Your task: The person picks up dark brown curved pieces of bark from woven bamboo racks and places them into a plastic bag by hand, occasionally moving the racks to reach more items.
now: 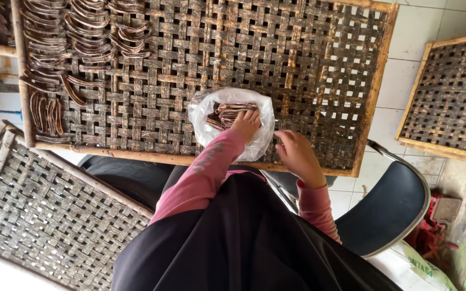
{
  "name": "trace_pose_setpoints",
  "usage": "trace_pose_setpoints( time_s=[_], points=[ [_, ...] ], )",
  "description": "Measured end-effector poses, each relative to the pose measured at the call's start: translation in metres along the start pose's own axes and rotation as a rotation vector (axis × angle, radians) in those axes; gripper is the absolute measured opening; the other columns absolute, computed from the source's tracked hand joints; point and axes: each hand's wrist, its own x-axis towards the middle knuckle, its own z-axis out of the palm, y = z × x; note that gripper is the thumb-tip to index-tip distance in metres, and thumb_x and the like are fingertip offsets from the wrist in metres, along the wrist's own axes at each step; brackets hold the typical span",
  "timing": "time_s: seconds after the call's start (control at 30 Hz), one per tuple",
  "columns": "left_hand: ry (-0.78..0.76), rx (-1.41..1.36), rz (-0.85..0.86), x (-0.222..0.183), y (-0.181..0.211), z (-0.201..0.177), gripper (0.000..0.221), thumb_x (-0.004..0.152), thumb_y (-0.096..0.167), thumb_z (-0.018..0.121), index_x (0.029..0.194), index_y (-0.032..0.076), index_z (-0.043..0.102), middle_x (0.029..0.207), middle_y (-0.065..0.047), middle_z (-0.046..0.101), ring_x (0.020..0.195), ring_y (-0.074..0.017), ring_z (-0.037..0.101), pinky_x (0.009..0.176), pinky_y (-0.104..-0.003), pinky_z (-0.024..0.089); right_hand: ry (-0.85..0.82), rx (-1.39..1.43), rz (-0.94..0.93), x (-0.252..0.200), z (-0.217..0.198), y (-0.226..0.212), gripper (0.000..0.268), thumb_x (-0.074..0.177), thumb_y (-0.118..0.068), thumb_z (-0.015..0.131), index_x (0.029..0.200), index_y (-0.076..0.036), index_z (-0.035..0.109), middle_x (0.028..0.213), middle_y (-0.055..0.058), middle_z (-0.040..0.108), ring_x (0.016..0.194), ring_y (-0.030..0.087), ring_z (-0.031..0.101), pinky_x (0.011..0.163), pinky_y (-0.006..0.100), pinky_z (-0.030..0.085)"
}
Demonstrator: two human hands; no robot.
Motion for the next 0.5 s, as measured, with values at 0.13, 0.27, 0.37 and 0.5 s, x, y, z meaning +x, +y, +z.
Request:
trace_pose_setpoints(
  time_s=[0.13,0.27,0.37,0.5],
  points=[
    [0.098,0.216,-0.013,-0.007,-0.005,-0.014,0.063,0.097,0.023,0.056,0.154,0.008,0.033,0.167,-0.012,0.025,0.156,-0.03,0.022,0.125,-0.06,0.011,0.022,-0.044,-0.036,0.016,-0.007,0.003,0.033,0.097,-0.012,0.063,0.128,0.0,0.062,0.119,0.018,0.069,0.112,0.036,0.063,0.102,0.047,0.047],
    [0.265,0.187,-0.014,-0.016,-0.009,-0.018,0.058,0.102,0.022,0.057,0.155,0.006,0.038,0.167,-0.015,0.031,0.157,-0.0322,0.026,0.129,-0.06,0.014,0.011,-0.071,-0.058,0.028,-0.008,-0.003,0.036,0.095,-0.012,0.065,0.129,0.0,0.062,0.118,0.019,0.068,0.111,0.038,0.063,0.099,0.048,0.048],
    [0.115,0.037,-0.005,-0.016,-0.016,-0.019,0.073,0.083,0.015,0.062,0.151,0.014,0.034,0.163,-0.013,0.026,0.147,-0.0327,0.025,0.117,-0.058,0.02,-0.002,-0.024,-0.026,0.034,-0.005,-0.017,0.035,0.093,-0.013,0.066,0.127,-0.002,0.063,0.121,0.019,0.068,0.11,0.039,0.064,0.096,0.047,0.05],
    [0.314,-0.099,0.039,-0.022,-0.022,-0.032,0.062,0.097,0.015,0.063,0.155,0.012,0.041,0.162,-0.01,0.04,0.146,-0.028,0.044,0.119,-0.049,0.04,-0.02,-0.059,-0.025,0.053,0.004,-0.056,0.035,0.093,-0.012,0.067,0.126,-0.001,0.063,0.122,0.021,0.067,0.111,0.041,0.063,0.095,0.047,0.05]
  ],
)
